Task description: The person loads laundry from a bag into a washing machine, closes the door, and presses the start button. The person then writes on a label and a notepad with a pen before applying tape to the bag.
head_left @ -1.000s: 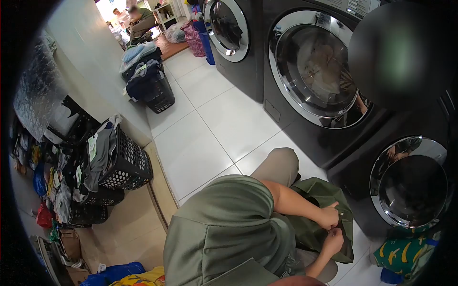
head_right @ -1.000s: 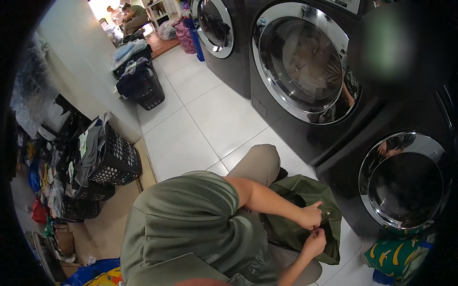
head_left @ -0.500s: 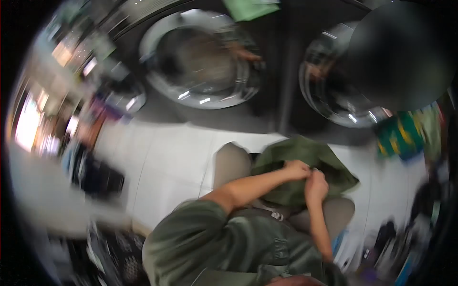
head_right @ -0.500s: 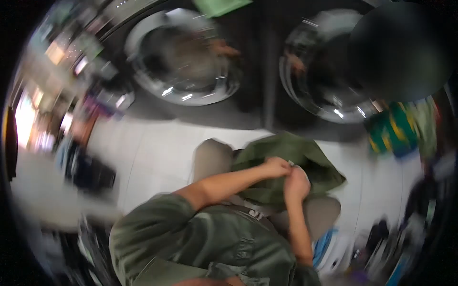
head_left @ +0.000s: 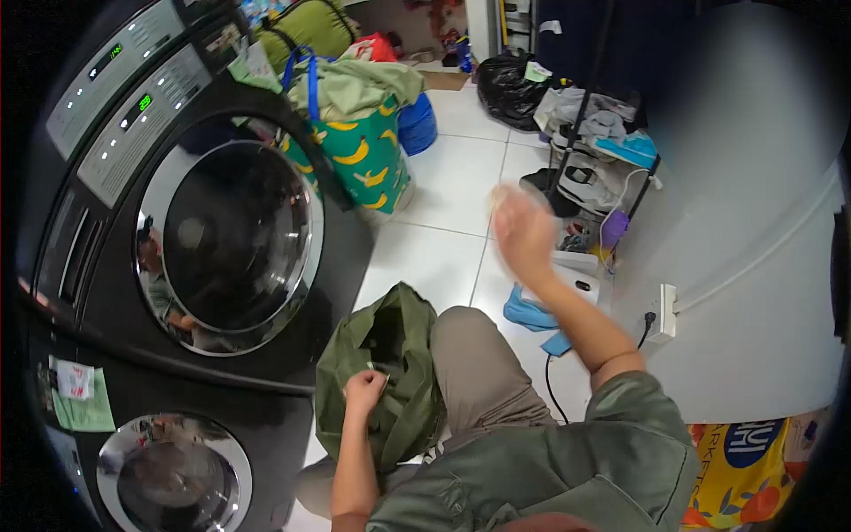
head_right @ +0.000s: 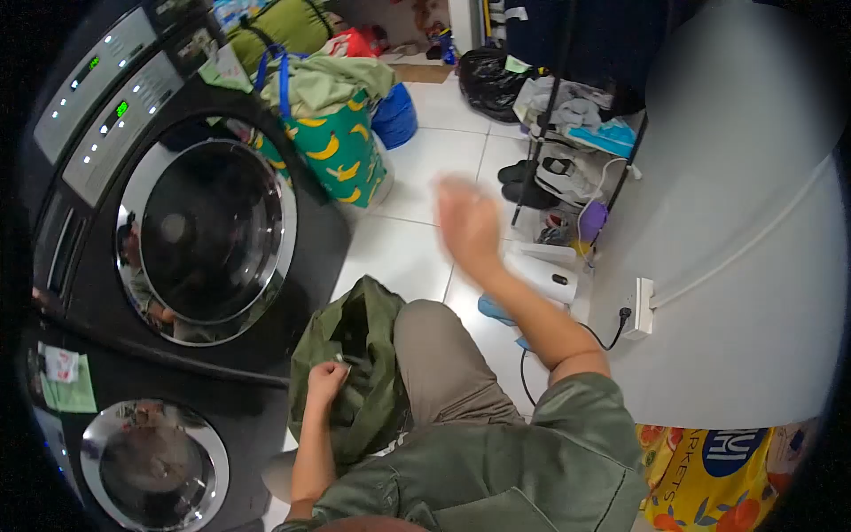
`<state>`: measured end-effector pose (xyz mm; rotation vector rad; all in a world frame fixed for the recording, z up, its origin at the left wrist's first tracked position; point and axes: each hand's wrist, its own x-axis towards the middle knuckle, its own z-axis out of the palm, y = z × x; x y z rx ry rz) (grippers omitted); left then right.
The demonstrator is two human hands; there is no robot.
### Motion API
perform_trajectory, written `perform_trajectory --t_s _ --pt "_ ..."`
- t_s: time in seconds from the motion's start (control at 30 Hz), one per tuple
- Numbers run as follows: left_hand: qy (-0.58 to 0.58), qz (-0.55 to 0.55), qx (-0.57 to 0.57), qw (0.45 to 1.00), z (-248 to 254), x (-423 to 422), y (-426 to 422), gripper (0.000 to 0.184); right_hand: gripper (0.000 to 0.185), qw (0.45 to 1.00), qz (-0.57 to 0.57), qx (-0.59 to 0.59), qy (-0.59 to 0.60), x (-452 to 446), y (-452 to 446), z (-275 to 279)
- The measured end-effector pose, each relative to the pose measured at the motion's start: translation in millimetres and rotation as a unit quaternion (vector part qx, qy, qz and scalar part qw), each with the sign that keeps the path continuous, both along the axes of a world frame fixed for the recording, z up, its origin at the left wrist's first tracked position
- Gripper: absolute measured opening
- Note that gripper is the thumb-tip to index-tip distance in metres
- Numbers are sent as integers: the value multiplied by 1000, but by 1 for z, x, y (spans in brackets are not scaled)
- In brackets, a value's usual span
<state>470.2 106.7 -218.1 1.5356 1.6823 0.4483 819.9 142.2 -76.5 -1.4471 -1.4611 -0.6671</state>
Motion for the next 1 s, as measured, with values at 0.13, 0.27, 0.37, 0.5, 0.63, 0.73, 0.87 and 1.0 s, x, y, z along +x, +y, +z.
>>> perform_trajectory --t_s 0.13,0.27,0.37,0.5,0.63,0.73,0.87,1.0 --pt "-122 23 -61 990 -8 -8 -2 17 43 944 -234 180 -150 165 21 78" --pt "-201 87 -77 973 -17 -8 -8 15 39 860 -421 158 -243 306 32 115" --pt "-215 98 -80 968 -14 -3 -6 12 35 848 -484 44 -211 361 29 124" --pt "-217 101 -81 967 -10 -2 -9 11 35 874 -461 -47 -148 388 30 106" --pt "-198 80 -44 976 -15 -5 -12 11 38 889 -438 -109 -82 387 29 87" --pt "-190 74 -61 977 0 -2 -18 13 39 906 -408 -81 -80 369 24 72" --pt "-176 81 -32 980 -16 -13 -20 12 38 891 -410 1 -193 365 24 103" --pt "-225 95 -61 968 -23 -14 -25 12 41 880 -438 -57 -178 382 38 131"
